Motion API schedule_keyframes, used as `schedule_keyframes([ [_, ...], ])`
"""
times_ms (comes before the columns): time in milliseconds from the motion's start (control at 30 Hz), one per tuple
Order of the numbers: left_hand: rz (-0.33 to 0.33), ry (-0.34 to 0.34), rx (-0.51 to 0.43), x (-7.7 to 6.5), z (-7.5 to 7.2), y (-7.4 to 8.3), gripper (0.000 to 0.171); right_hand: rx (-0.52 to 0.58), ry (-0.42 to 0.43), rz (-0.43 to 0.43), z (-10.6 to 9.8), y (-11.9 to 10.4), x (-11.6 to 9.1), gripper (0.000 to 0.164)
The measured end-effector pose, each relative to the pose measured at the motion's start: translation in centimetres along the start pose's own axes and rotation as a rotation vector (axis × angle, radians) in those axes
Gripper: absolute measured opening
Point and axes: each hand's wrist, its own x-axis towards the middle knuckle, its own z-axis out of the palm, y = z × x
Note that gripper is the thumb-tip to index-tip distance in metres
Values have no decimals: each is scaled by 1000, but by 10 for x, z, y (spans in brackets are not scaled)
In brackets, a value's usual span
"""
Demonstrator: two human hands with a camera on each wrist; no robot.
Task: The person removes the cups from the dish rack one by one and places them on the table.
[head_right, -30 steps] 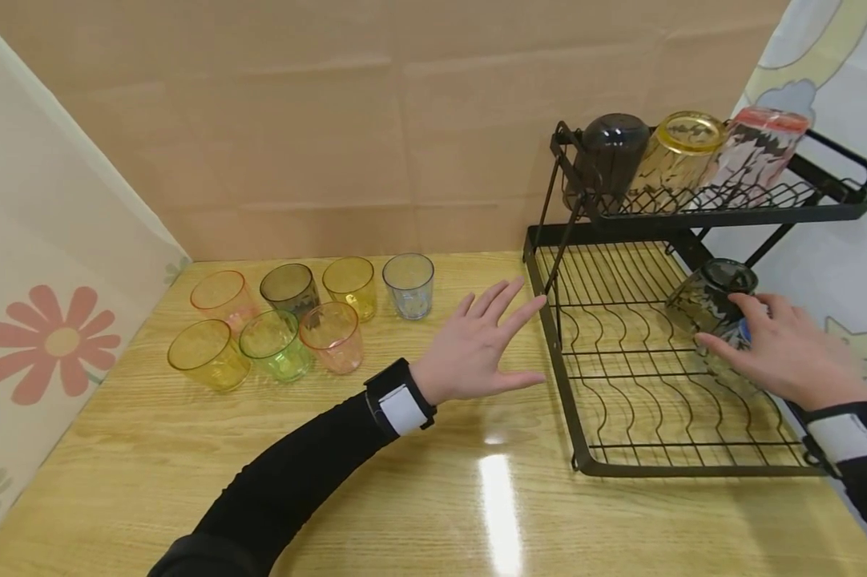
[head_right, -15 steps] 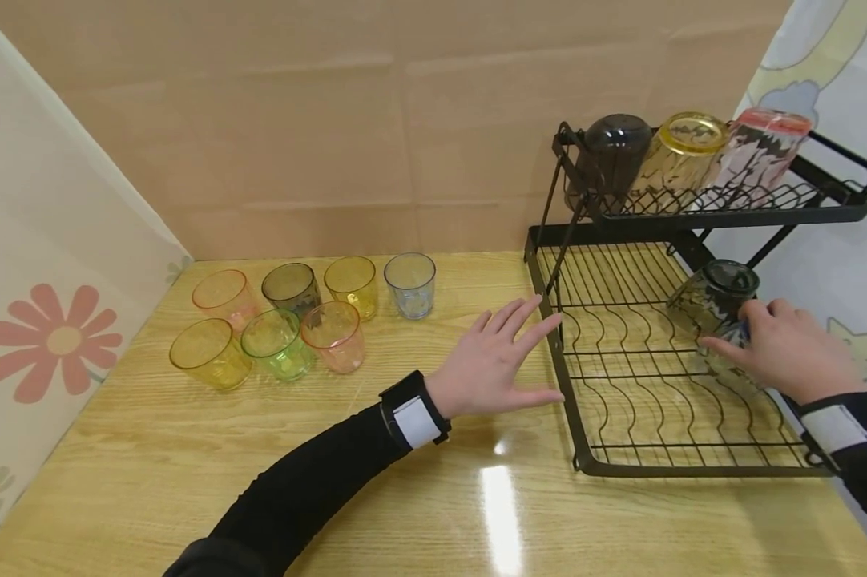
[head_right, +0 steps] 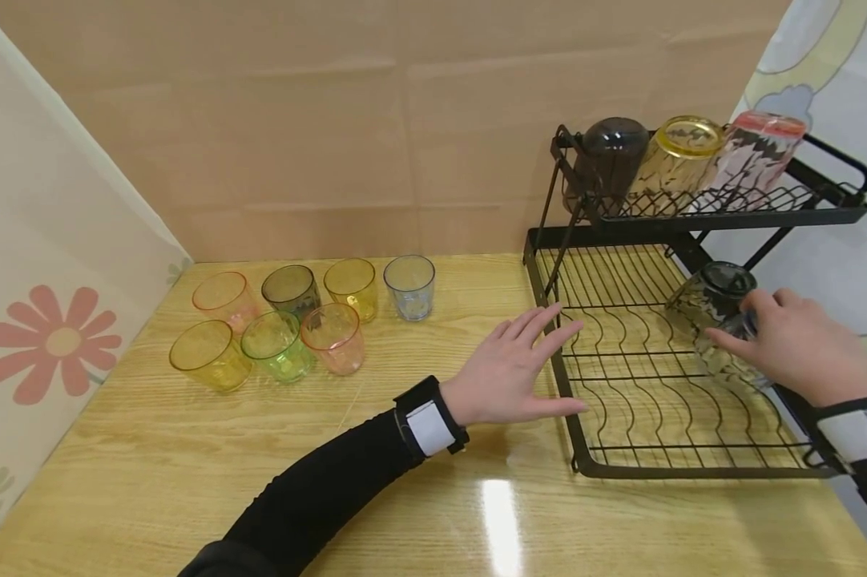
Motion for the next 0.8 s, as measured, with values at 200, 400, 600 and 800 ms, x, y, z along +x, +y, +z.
schedule_keyframes([
  [200,-18,-3,-54,0,0,3,93,-4,53,-23,-14,-12,3,106],
  [400,-24,9,-116,1,3,3,93,-14,111,-57,-30,-23,8,116],
  [600,-77,-10,-362,2,5,7,87,-11,68,-57,-44,-41,10,92],
  [800,-127,12,-572,3,6,9,82,62,31,-88,-56,-69,5,63],
])
